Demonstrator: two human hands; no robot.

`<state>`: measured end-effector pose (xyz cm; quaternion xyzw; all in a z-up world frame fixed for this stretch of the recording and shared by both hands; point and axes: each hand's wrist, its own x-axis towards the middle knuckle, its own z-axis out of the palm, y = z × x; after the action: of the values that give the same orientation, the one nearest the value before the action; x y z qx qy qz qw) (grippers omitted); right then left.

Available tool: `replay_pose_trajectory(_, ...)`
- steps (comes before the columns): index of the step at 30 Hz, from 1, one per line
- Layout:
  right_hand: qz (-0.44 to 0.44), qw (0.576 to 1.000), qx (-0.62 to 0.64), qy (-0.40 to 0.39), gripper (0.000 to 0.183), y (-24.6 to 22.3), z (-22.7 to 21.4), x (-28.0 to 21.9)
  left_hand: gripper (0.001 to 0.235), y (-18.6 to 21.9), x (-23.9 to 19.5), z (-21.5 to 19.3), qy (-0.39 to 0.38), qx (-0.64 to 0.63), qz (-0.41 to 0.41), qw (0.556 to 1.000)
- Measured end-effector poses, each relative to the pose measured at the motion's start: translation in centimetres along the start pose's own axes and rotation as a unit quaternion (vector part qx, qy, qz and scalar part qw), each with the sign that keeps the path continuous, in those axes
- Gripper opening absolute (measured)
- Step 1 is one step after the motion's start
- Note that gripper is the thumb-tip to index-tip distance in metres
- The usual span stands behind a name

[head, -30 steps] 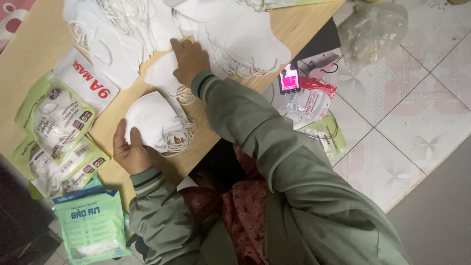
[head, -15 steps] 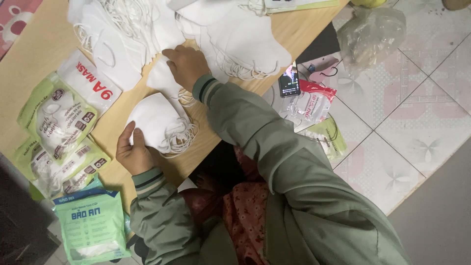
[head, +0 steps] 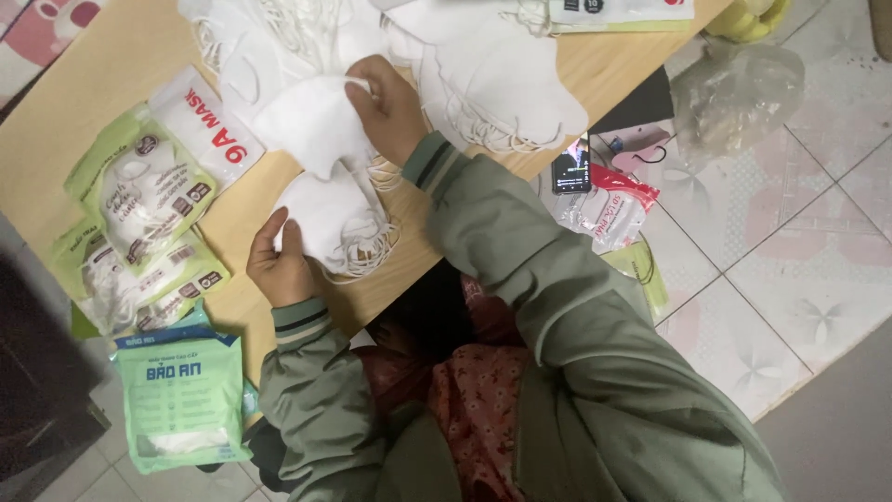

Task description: Folding and stacking white face masks on a table for packaging.

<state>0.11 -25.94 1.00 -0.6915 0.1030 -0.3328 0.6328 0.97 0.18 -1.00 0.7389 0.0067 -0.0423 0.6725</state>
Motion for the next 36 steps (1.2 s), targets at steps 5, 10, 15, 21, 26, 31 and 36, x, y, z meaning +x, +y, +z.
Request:
replay_pose_trajectory(5,0.065,0.994,-0.019,-0.082,0.007,3.9,2.2,-2.1,0.024,0.4,-0.2,1.4,0.031,-0.146,0.003,0.989)
replay_pose_trajectory(10,0.14,0.973,-0.017,-0.183,0.016,3.7,3.7,-3.4,0.024,-7.4,2.6,-1.8,0.041,-0.201,-0.003,0.979)
replay_pose_trajectory(15,0.161,0.956,-0.076,-0.233,0.022,-0.8,2.5,-2.9,0.013,-3.1,0.8,-0.9,0.037,-0.103,0.006,0.994)
replay_pose_trajectory(21,0.01,0.924,-0.359,-0.128,0.045,6.7,0.3,-0.7,0.024,1.6,-0.5,0.4,0.033,-0.004,-0.046,0.998)
replay_pose_trajectory(26,0.089,0.867,-0.467,-0.147,0.054,5.7,0.0,0.3,0.027,1.1,-0.6,-0.1,0.0,0.08,0.002,0.997)
replay_pose_trajectory(31,0.12,0.848,-0.495,-0.149,0.062,6.7,0.1,1.0,0.029,0.9,-0.5,-0.1,-0.008,0.082,0.026,0.996)
replay_pose_trajectory(36,0.153,0.832,-0.51,-0.157,0.058,6.8,-0.1,1.4,0.032,0.6,-0.3,-0.3,-0.02,0.105,0.03,0.994)
